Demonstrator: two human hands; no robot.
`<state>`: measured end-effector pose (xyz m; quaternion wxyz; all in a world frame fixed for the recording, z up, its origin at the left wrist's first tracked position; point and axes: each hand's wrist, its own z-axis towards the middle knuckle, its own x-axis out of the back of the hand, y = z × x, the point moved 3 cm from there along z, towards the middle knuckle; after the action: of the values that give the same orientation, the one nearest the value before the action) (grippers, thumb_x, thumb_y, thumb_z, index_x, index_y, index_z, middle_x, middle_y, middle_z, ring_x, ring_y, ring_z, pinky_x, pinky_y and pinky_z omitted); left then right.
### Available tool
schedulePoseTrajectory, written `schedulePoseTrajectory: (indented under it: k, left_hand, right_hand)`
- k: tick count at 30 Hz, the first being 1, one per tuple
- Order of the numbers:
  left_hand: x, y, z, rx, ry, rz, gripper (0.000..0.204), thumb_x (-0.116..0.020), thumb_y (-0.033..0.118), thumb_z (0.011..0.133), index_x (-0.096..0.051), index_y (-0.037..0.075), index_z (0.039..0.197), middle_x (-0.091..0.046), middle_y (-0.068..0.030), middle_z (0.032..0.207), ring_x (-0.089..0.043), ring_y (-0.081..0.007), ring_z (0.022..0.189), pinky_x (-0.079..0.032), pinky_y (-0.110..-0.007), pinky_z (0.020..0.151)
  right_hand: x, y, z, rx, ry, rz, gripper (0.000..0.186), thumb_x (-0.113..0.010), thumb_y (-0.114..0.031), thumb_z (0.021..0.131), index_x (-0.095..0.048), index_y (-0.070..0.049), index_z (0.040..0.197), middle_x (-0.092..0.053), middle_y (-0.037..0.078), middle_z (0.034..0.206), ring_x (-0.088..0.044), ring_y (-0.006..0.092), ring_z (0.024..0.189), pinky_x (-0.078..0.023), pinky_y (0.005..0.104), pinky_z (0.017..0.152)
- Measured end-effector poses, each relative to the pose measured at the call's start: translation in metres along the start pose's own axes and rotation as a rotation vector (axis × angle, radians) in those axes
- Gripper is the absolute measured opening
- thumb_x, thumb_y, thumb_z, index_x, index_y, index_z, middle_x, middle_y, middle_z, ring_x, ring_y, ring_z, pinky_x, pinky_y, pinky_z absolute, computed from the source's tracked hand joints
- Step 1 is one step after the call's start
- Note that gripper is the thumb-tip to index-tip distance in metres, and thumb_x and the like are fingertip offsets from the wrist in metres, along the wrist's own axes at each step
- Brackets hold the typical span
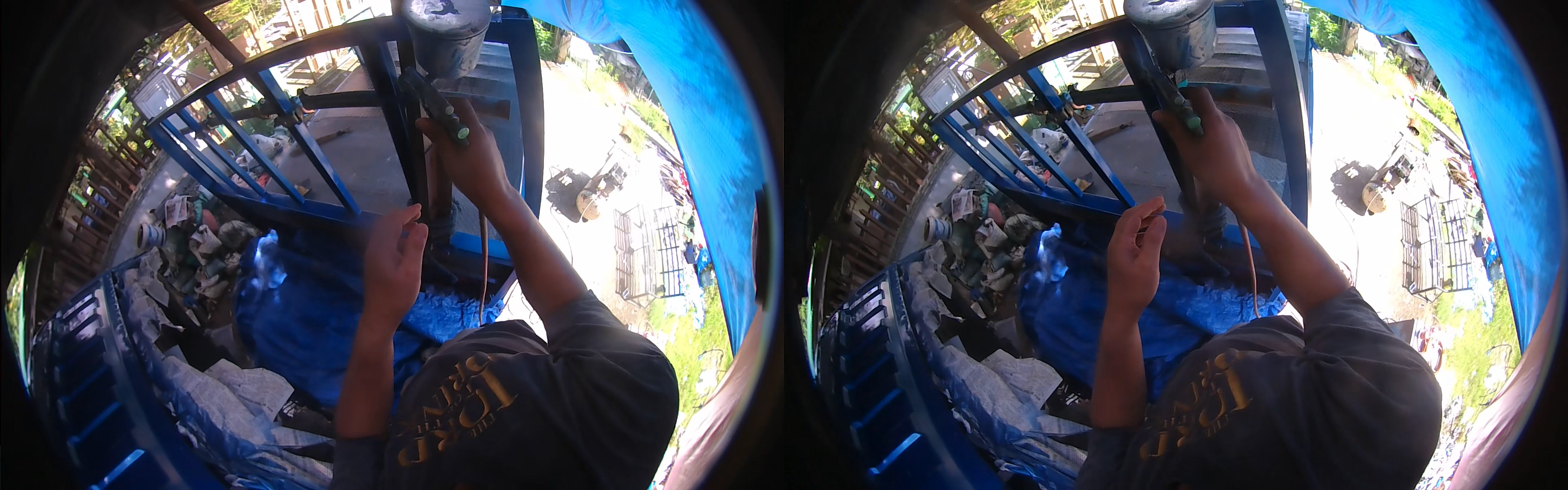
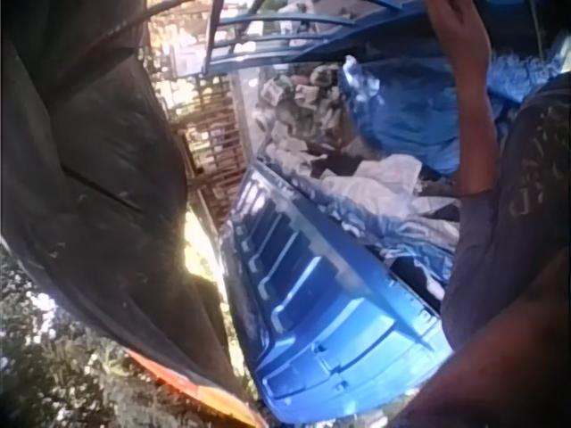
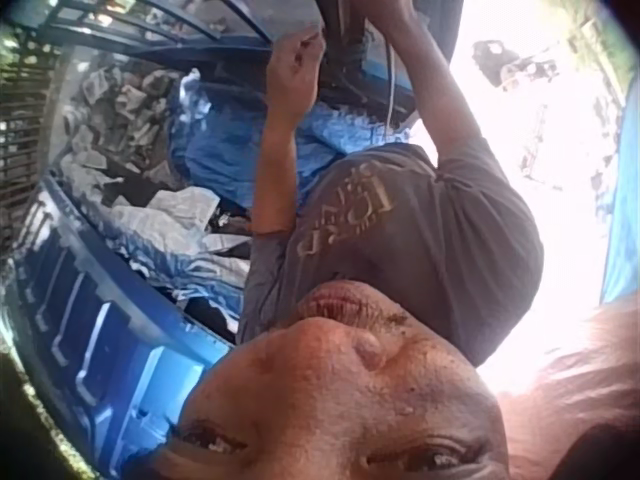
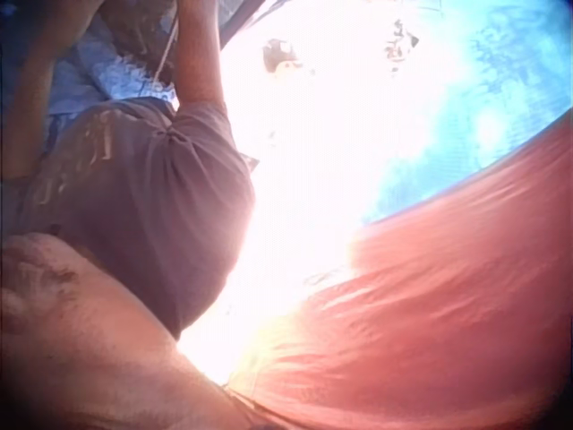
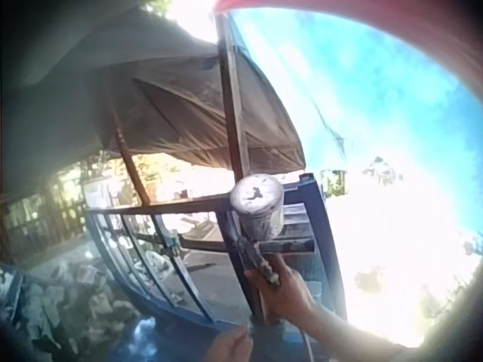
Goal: The person pours blue paint into a spray gun cup, stirs it, and then sprays the blue paint onto the metal frame of a truck bed. The person sits on the ground during the preparation phase and stands while spraying.
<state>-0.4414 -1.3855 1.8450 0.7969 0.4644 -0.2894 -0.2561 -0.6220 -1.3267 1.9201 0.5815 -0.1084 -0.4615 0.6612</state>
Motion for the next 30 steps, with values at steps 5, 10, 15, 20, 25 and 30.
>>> schedulePoseTrajectory:
  k: [5,10,15,20,25,30]
  left_hand:
    - [-0.005,-0.017,-0.014,0.069,0.01,-0.076,0.034,-0.061,0.02,0.105,-0.064,-0.001,0.13,-0.068,-0.0124,0.107,-0.066,-0.0187,0.093,-0.052,-0.033,0.085]
    - [0.0,-0.011,-0.01,0.04,0.013,-0.008,0.033,-0.062,0.022,0.105,-0.064,0.0,0.13,-0.067,-0.012,0.113,-0.065,-0.0192,0.099,-0.052,-0.032,0.087]
    - [0.005,0.014,0.007,-0.049,0.055,0.089,0.037,-0.066,0.02,0.101,-0.06,0.003,0.133,-0.062,-0.0109,0.125,-0.061,-0.0213,0.112,-0.051,-0.034,0.091]
    - [0.012,0.046,0.046,-0.3,0.169,0.272,0.081,-0.078,0.04,0.091,-0.04,-0.002,0.149,-0.051,-0.0246,0.138,-0.052,-0.0385,0.128,-0.044,-0.047,0.107]
    - [0.016,0.079,0.085,-0.506,0.311,0.456,0.11,-0.088,0.044,0.079,-0.025,-0.001,0.157,-0.047,-0.0281,0.143,-0.048,-0.0446,0.134,-0.043,-0.053,0.11]
    - [0.017,0.061,0.099,-0.379,0.322,0.261,0.12,-0.093,0.034,0.074,-0.017,-0.001,0.16,-0.05,-0.0294,0.142,-0.057,-0.0434,0.128,-0.05,-0.048,0.104]
  right_hand:
    - [-0.002,0.017,-0.014,-0.092,-0.115,-0.054,0.053,-0.07,-0.042,0.096,-0.056,-0.006,0.133,-0.071,0.03,0.111,-0.065,0.0529,0.107,-0.052,0.0523,0.087]
    - [0.003,0.011,-0.011,-0.031,-0.07,-0.022,0.057,-0.07,-0.043,0.095,-0.056,-0.004,0.135,-0.07,0.031,0.112,-0.063,0.0521,0.111,-0.05,0.0523,0.092]
    - [0.011,-0.008,0.008,0.028,-0.028,0.041,0.063,-0.071,-0.044,0.095,-0.054,-0.004,0.141,-0.071,0.031,0.108,-0.066,0.0501,0.107,-0.052,0.0497,0.087]
    - [0.015,-0.013,-0.013,-0.147,-0.171,0.141,0.064,-0.071,-0.041,0.095,-0.052,-0.005,0.144,-0.071,0.031,0.106,-0.068,0.0491,0.104,-0.053,0.048,0.083]
    - [-0.003,-0.009,-0.064,-0.161,-0.426,0.141,0.062,-0.07,-0.038,0.096,-0.051,-0.006,0.146,-0.071,0.031,0.109,-0.068,0.0479,0.106,-0.053,0.0487,0.087]
    - [-0.023,-0.002,-0.091,-0.095,-0.54,0.176,0.059,-0.069,-0.035,0.098,-0.052,-0.006,0.146,-0.071,0.03,0.112,-0.067,0.0477,0.11,-0.052,0.0487,0.092]
